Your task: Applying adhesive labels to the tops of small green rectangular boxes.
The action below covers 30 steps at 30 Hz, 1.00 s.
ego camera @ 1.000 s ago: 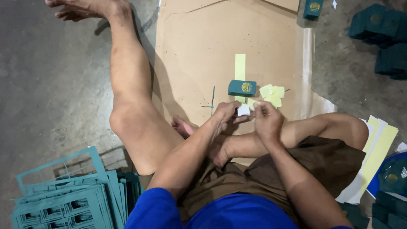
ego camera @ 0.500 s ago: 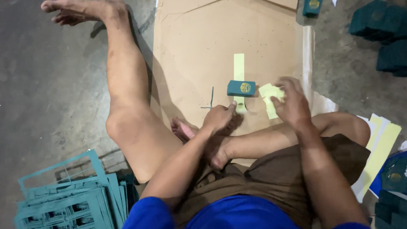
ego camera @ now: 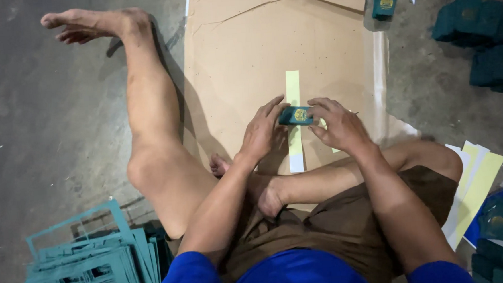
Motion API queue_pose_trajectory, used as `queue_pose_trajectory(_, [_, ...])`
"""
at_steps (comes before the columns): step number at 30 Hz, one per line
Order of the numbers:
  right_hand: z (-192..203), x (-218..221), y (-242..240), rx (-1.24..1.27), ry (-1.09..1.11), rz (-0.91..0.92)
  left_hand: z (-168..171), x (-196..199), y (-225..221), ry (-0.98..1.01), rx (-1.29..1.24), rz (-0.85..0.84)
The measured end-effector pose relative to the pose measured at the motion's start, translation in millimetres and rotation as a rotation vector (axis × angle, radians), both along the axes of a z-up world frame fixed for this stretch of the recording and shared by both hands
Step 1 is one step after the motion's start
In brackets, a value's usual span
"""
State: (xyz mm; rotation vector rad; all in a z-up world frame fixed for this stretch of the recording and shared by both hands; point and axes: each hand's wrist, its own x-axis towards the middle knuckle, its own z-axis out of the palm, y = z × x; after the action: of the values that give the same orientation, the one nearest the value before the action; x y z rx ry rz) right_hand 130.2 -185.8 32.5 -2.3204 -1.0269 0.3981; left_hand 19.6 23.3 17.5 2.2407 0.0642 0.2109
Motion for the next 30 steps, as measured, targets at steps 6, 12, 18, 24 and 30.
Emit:
queue_pose_trajectory(6, [-9, 1, -2, 0.030, 0.020, -0.017, -6, 9, -2, 0.076, 0.027, -0.014])
queue_pose_trajectory(12, [-11, 2, -1, 0.045, 0.050, -0.041, -18, 13, -1, 0.054, 0.009, -0.007])
queue_pose_trajectory(18, [-13, 1, 0, 0.019, 0.024, -0.041, -16, 16, -2, 0.070, 0.037, -0.019])
queue_pose_trajectory(24, [-6, 12, 3, -0.033, 0.019, -0.004, -42, 19, -5, -0.053, 0.242, -0.103])
queue_pose_trajectory(30, [-27, 65, 37, 0.003, 0.162, -0.133, -43, 27, 1, 0.017, 0.279, -0.146])
